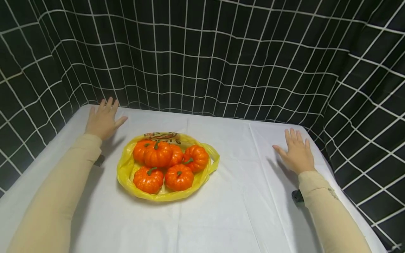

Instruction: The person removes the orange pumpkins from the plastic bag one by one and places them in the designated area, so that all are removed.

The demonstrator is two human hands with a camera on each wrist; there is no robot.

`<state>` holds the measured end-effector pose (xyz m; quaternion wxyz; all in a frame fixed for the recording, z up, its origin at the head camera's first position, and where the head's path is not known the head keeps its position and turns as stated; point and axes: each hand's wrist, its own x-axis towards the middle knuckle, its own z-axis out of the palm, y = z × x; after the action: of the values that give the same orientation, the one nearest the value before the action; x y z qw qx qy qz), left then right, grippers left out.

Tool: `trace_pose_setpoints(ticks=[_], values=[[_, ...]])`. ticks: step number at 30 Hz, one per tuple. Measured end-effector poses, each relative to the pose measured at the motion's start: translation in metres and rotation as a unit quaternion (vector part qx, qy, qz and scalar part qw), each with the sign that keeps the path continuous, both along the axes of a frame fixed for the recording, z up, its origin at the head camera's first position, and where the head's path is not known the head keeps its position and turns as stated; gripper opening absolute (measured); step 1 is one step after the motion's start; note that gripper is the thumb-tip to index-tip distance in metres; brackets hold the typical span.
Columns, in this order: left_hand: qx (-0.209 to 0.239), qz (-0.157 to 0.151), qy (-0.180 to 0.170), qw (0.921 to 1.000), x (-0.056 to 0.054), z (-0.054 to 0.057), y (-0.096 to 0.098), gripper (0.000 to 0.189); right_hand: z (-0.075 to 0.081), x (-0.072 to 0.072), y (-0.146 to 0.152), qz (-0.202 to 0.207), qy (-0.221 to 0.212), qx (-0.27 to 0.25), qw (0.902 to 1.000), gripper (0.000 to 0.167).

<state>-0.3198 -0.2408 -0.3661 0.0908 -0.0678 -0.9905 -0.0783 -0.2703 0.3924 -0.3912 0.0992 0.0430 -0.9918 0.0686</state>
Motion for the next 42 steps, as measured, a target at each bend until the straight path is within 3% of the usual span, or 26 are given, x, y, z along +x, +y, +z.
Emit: trace_pose_setpoints(ticks=[17,28,42], values=[[0.002,-0.021,-0.019,0.9996,0.007,0.009,0.006,0.077,0.004,0.002,-0.025,0.056,0.005,0.03,0.998,0.085],[0.0,-0.03,-0.03,0.9991,0.012,0.014,0.008,0.077,0.01,0.007,-0.044,0.078,0.005,0.017,0.9968,0.088],[-0.001,-0.047,-0.019,0.9987,0.019,0.01,0.006,0.075,0.009,0.015,-0.061,0.103,0.008,0.012,0.9946,0.088]])
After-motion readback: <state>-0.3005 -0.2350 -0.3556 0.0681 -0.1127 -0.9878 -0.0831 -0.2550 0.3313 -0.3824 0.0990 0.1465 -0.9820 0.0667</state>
